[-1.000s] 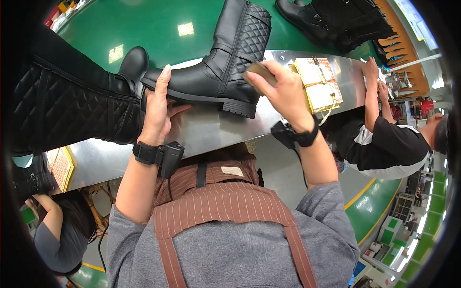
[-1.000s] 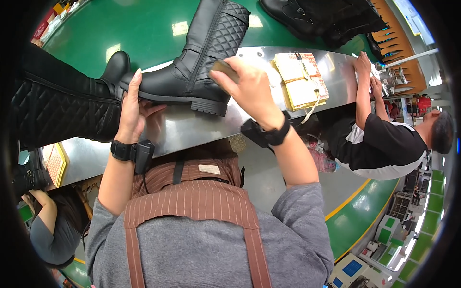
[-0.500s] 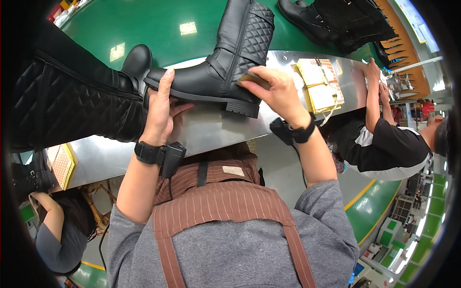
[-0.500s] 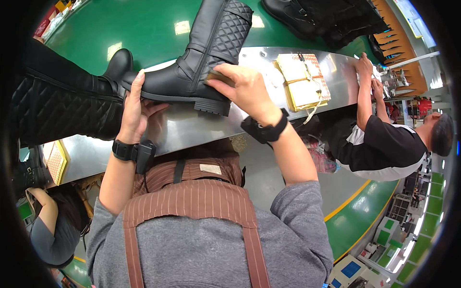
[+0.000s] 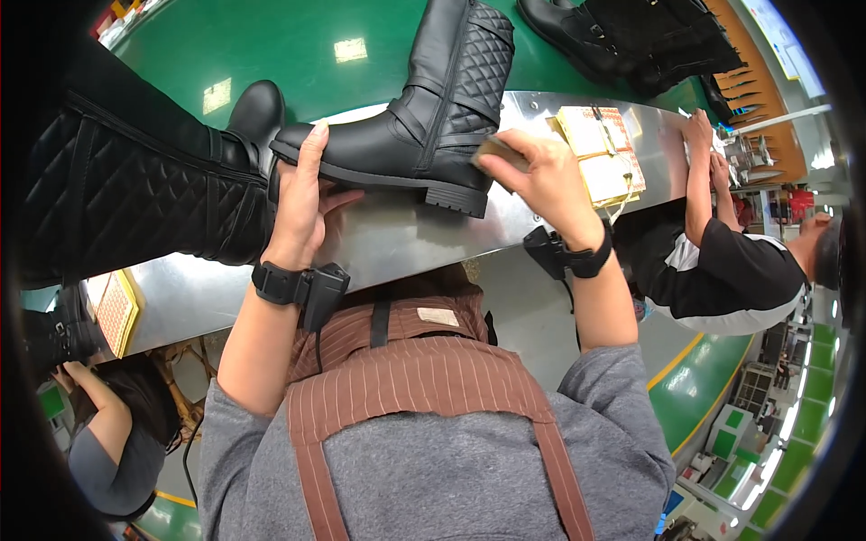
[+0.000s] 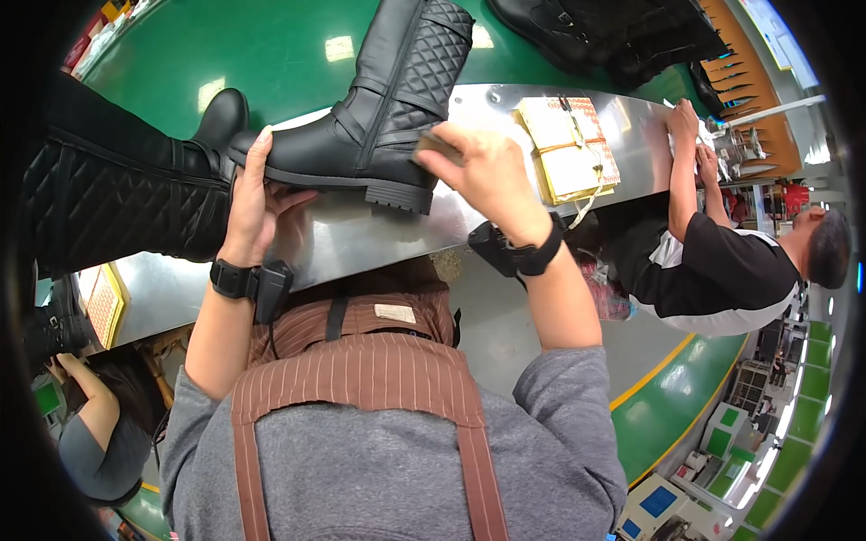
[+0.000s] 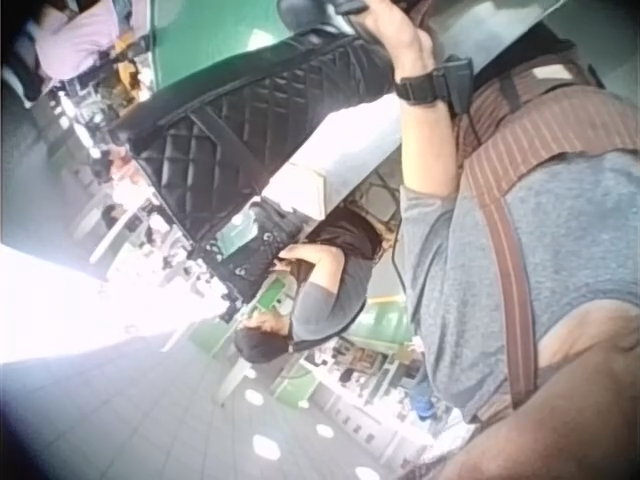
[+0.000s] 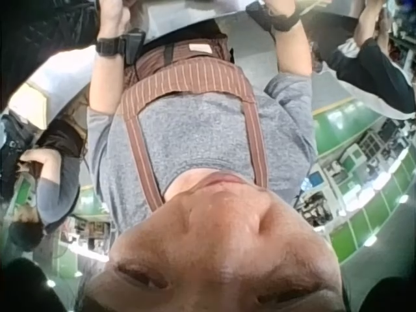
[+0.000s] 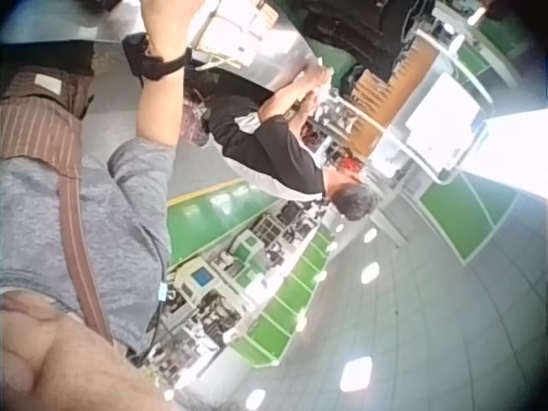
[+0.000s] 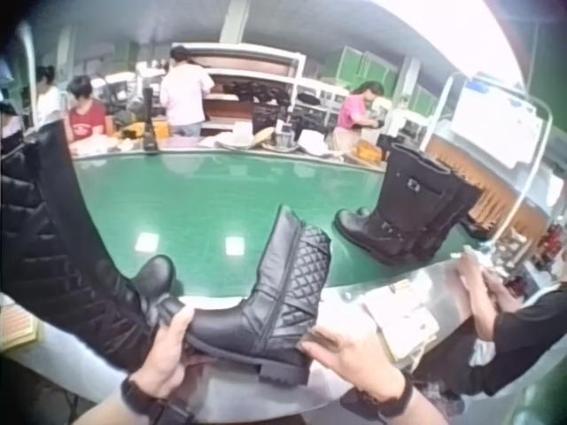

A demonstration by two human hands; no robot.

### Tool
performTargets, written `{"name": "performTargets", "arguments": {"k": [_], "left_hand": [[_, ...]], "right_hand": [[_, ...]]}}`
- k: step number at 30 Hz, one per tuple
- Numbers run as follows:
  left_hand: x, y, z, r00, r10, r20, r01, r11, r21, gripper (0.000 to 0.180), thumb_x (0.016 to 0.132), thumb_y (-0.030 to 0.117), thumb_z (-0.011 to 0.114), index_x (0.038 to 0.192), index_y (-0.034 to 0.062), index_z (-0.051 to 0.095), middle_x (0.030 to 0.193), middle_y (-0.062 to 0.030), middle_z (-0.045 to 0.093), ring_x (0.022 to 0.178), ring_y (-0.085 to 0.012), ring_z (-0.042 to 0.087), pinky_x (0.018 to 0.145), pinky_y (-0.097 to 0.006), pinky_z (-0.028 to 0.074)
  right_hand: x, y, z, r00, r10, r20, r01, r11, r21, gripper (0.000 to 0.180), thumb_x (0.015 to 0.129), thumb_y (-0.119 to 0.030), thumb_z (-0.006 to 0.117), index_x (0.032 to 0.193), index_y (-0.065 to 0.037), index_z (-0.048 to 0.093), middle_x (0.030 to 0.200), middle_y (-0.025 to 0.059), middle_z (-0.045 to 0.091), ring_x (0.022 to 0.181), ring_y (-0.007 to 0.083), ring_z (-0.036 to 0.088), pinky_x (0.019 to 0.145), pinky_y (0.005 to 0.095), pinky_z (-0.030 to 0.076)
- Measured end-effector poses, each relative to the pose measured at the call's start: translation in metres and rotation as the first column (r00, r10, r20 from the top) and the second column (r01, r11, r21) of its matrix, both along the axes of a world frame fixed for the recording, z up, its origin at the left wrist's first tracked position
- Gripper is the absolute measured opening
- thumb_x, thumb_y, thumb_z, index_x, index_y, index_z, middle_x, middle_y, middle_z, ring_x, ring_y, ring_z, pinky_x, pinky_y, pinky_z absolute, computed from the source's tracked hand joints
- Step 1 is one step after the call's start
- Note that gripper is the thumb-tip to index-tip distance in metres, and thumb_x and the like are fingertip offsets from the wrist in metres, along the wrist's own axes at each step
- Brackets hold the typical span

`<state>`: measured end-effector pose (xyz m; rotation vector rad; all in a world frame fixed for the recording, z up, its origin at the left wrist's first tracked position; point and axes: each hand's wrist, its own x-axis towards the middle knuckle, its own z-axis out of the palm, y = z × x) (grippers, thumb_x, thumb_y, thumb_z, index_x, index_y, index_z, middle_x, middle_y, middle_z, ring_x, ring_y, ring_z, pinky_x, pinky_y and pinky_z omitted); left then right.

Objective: Inspecting and cleaning a pair of black boots on an assembly line.

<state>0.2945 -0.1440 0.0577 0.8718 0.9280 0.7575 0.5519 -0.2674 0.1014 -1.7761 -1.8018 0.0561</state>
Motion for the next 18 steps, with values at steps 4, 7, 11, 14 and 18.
{"name": "performTargets", "arguments": {"k": [4,7,11,14,18], "left_hand": [[0.0,0.0,0.0,1.0,-0.015,0.021,0.015,1.0,0.012,0.063,0.091,0.052,0.061,0.131,0.0098,0.037,0.115,-0.011,0.06,0.099,-0.022,0.066,0.07,-0.038,0.061],[-0.001,-0.002,-0.002,1.0,0.003,0.009,-0.003,1.0,0.004,0.062,0.091,0.052,0.061,0.13,0.0091,0.039,0.114,-0.0114,0.061,0.097,-0.022,0.066,0.069,-0.038,0.062],[0.001,0.0,0.001,1.0,0.017,0.001,-0.017,1.0,0.003,0.061,0.091,0.052,0.061,0.128,0.0085,0.042,0.113,-0.0117,0.061,0.096,-0.0218,0.067,0.069,-0.037,0.062],[0.002,-0.001,0.002,1.0,0.013,-0.025,-0.013,1.0,0.006,0.059,0.091,0.053,0.059,0.125,0.0051,0.052,0.112,-0.0114,0.064,0.098,-0.0226,0.067,0.075,-0.041,0.061],[0.002,-0.001,0.004,0.999,0.018,-0.041,-0.017,1.0,0.009,0.058,0.092,0.053,0.058,0.123,0.0041,0.057,0.111,-0.0108,0.065,0.1,-0.0236,0.066,0.077,-0.044,0.06]], "right_hand": [[0.006,-0.006,0.007,0.979,-0.205,0.013,0.206,0.977,-0.049,0.024,0.079,-0.018,0.079,0.094,-0.003,0.068,0.077,0.0141,0.068,0.067,0.0259,0.065,0.063,0.0317,0.05],[-0.015,-0.003,-0.009,0.94,0.098,-0.326,-0.094,0.995,0.028,0.023,0.078,-0.016,0.079,0.094,-0.003,0.068,0.08,0.0125,0.068,0.069,0.0253,0.064,0.063,0.0309,0.05],[-0.006,-0.009,-0.011,0.989,0.142,0.045,-0.146,0.981,0.131,0.025,0.076,-0.017,0.08,0.095,-0.005,0.069,0.081,0.0095,0.068,0.071,0.0239,0.064,0.064,0.0326,0.05],[0.01,-0.026,-0.003,0.979,0.023,0.204,-0.031,0.999,0.038,0.022,0.077,-0.015,0.079,0.093,-0.004,0.069,0.08,0.0094,0.068,0.068,0.0253,0.062,0.063,0.0351,0.049],[0.0,-0.017,0.001,0.999,-0.037,-0.019,0.038,0.996,0.075,0.021,0.081,-0.013,0.077,0.097,-0.003,0.067,0.081,0.0103,0.069,0.074,0.0219,0.066,0.068,0.0341,0.051]]}}
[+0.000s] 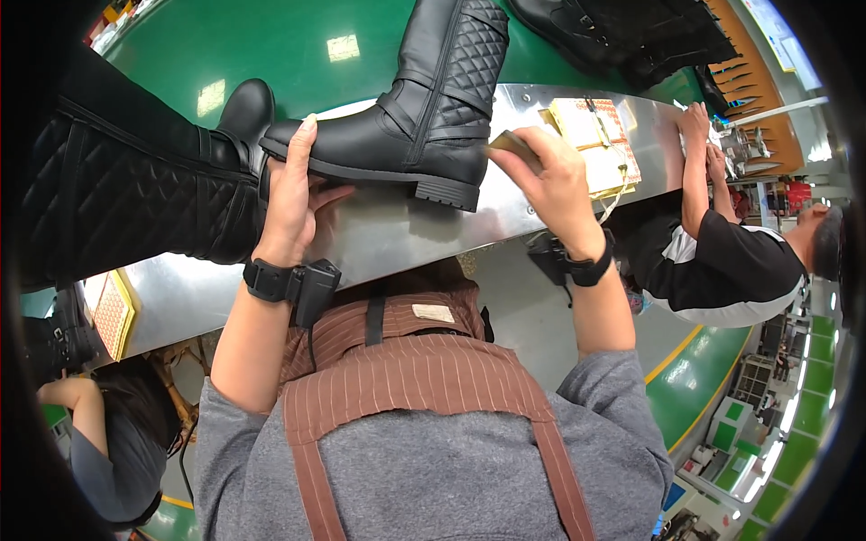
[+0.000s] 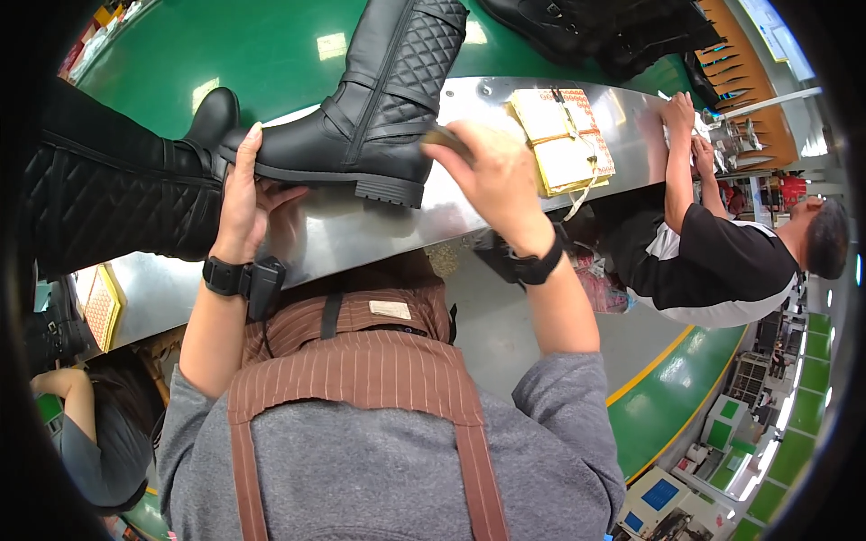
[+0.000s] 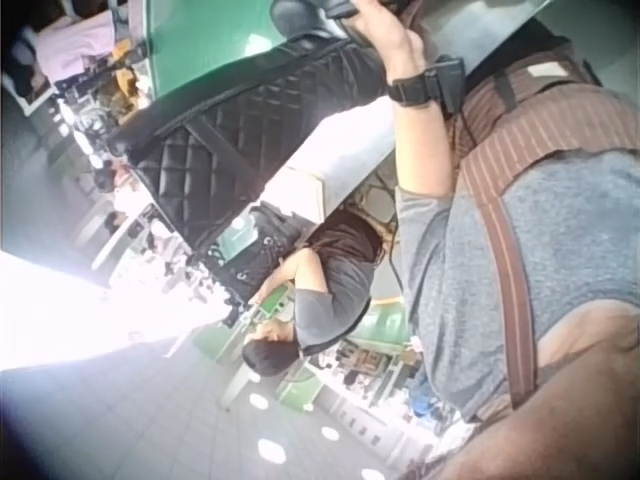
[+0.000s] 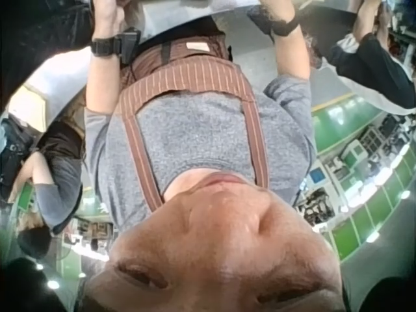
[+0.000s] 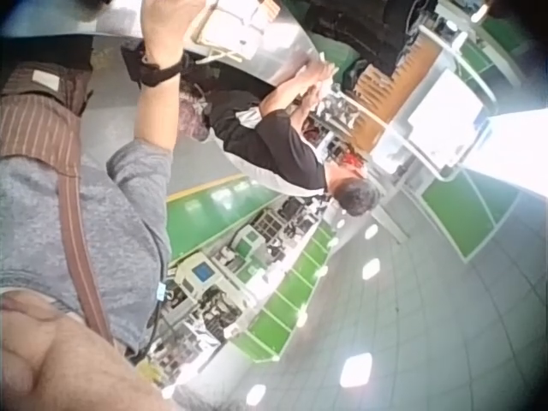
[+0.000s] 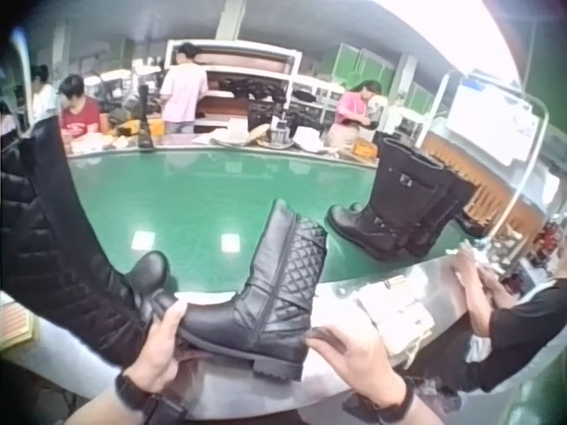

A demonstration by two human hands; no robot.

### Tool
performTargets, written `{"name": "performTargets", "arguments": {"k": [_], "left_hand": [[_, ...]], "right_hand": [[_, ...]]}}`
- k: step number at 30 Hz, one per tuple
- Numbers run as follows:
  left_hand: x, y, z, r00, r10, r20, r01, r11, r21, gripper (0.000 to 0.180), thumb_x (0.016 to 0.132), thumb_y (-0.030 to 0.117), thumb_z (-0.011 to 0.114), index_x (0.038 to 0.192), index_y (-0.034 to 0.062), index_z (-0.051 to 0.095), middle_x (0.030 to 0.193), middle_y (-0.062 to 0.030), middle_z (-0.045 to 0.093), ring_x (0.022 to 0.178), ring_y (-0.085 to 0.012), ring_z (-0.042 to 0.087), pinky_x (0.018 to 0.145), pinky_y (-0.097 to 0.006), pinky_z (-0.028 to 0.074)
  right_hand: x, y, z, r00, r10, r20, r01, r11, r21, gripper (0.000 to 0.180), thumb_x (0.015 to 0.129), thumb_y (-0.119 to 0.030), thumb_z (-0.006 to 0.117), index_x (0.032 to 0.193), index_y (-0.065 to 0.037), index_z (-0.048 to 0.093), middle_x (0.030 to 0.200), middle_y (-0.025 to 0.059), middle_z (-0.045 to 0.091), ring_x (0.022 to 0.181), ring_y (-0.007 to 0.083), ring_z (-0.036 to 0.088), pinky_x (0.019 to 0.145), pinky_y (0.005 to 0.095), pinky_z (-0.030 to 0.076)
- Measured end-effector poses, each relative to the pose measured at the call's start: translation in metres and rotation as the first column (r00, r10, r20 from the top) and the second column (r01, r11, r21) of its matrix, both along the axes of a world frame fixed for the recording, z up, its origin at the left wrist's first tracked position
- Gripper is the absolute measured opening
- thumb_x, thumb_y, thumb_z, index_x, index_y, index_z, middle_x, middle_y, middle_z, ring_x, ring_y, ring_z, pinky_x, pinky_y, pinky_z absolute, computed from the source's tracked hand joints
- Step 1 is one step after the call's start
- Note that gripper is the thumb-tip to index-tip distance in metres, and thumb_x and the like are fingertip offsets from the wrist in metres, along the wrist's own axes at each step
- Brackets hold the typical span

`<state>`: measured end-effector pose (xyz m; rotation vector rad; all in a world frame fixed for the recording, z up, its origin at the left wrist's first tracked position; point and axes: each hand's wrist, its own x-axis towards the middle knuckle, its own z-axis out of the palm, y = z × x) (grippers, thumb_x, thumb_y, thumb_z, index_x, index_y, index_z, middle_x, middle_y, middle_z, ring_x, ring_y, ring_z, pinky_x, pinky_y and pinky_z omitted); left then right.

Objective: Inspecting and cleaning a pair of black boots on an assembly line.

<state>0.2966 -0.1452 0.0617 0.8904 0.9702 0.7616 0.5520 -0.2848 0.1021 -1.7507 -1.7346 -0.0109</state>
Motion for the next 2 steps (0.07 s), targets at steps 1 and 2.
{"name": "performTargets", "arguments": {"k": [1,2], "left_hand": [[0.0,-0.001,0.0,1.0,0.003,-0.009,-0.003,1.0,-0.002,0.059,0.092,0.054,0.058,0.124,0.0037,0.056,0.112,-0.0109,0.065,0.101,-0.0243,0.066,0.077,-0.044,0.06],[0.001,0.0,0.001,1.0,0.008,-0.015,-0.008,1.0,-0.003,0.06,0.092,0.054,0.058,0.124,0.0032,0.056,0.113,-0.011,0.065,0.103,-0.025,0.065,0.077,-0.045,0.06]], "right_hand": [[-0.009,0.006,0.0,0.993,0.047,-0.106,-0.04,0.997,0.065,0.022,0.081,-0.013,0.077,0.098,-0.003,0.067,0.082,0.0105,0.069,0.076,0.021,0.067,0.069,0.0339,0.051],[-0.02,0.007,0.002,0.966,0.088,-0.243,-0.106,0.992,-0.064,0.024,0.082,-0.015,0.077,0.101,-0.003,0.067,0.089,0.011,0.071,0.085,0.0206,0.069,0.075,0.0314,0.053]]}}
